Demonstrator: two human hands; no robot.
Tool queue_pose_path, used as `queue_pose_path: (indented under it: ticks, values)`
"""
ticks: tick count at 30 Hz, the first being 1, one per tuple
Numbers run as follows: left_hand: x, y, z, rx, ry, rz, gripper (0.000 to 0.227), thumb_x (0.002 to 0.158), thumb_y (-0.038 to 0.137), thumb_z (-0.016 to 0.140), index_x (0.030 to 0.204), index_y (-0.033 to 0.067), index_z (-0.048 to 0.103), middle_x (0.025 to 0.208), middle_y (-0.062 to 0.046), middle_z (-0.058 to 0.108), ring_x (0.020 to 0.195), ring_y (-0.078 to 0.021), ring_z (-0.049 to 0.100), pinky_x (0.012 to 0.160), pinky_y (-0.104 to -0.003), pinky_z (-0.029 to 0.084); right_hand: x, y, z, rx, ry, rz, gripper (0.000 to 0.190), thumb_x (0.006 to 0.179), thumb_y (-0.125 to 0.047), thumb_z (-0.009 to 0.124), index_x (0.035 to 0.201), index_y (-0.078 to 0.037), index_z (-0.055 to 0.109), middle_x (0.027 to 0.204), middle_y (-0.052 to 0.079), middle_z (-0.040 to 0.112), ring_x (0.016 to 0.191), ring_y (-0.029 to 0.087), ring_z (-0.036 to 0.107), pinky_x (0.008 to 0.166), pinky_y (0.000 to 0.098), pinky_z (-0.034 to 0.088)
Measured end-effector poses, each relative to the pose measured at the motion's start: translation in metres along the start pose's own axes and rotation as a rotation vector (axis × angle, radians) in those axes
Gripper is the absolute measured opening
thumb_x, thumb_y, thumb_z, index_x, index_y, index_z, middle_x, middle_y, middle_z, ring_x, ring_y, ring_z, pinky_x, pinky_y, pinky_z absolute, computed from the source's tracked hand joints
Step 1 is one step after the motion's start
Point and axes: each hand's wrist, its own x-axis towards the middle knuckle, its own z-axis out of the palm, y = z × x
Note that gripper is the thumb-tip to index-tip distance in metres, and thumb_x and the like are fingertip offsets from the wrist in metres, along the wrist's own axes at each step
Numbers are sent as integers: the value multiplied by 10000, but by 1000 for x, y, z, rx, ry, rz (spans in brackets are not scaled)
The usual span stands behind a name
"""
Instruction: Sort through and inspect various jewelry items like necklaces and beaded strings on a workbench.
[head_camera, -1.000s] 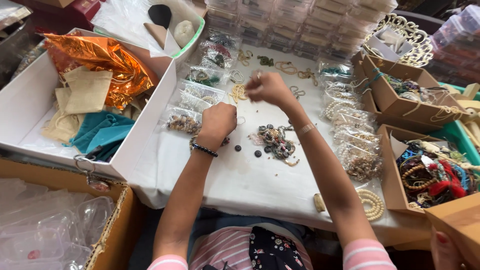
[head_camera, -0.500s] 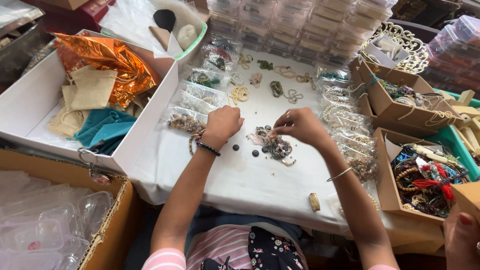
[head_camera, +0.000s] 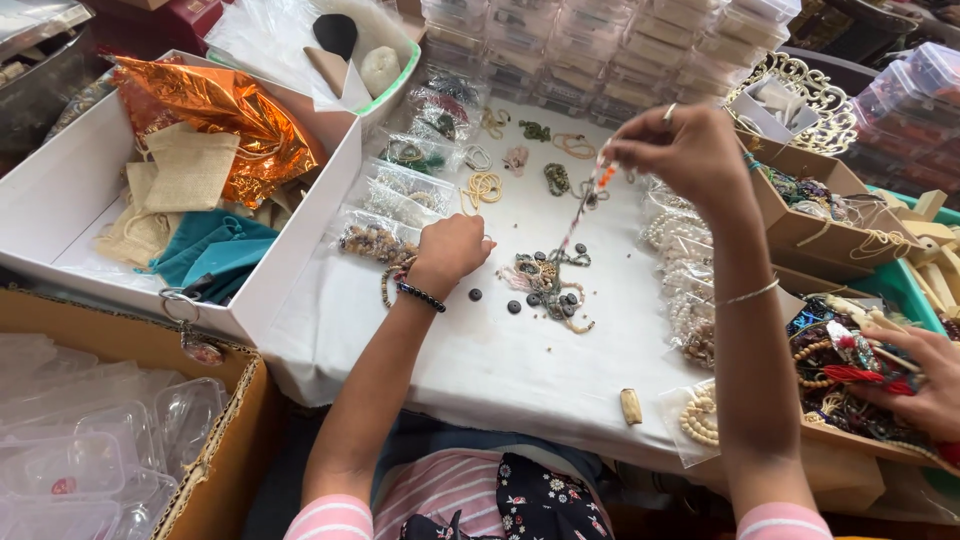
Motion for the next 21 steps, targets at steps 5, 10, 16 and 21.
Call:
queue_pose_path:
  ticks: [5,10,16,21]
  values:
    - [0,-1,2,-6,-7,-6,400,928,459,688,1048,79,716,989,-155,742,939,-347,727,792,-465,579,25,-10,-16,104,109,-214,159,950,-156,796,1035,-24,770,911,86,776,727,79,746,720,222,606]
    - [-1,0,1,3,-12,-5,421,924,471,690,1066,75,701,989,-158,741,938,-347,727,788,-467,581,48,-11,-27,121,162,-358,190,1002,-175,837,1076,-11,777,929,97,772,748,104,733,716,214,636]
    - [-3,1,1,3,-40,-16,432,930,476,681,1080,71,689,983,-155,740,933,-343,732,782,-464,583,69,-17,-37,-2,274,-283,237,998,-279,786,1030,-46,760,872,53,757,702,64,731,642,165,616]
    - [-2,1,2,14,-29,-2,430,934,475,678,1068,66,691,977,-156,741,930,-341,733,781,-463,581,108,1,-16,-185,160,-102,324,1029,-382,705,991,-61,728,761,47,732,572,102,659,464,254,448]
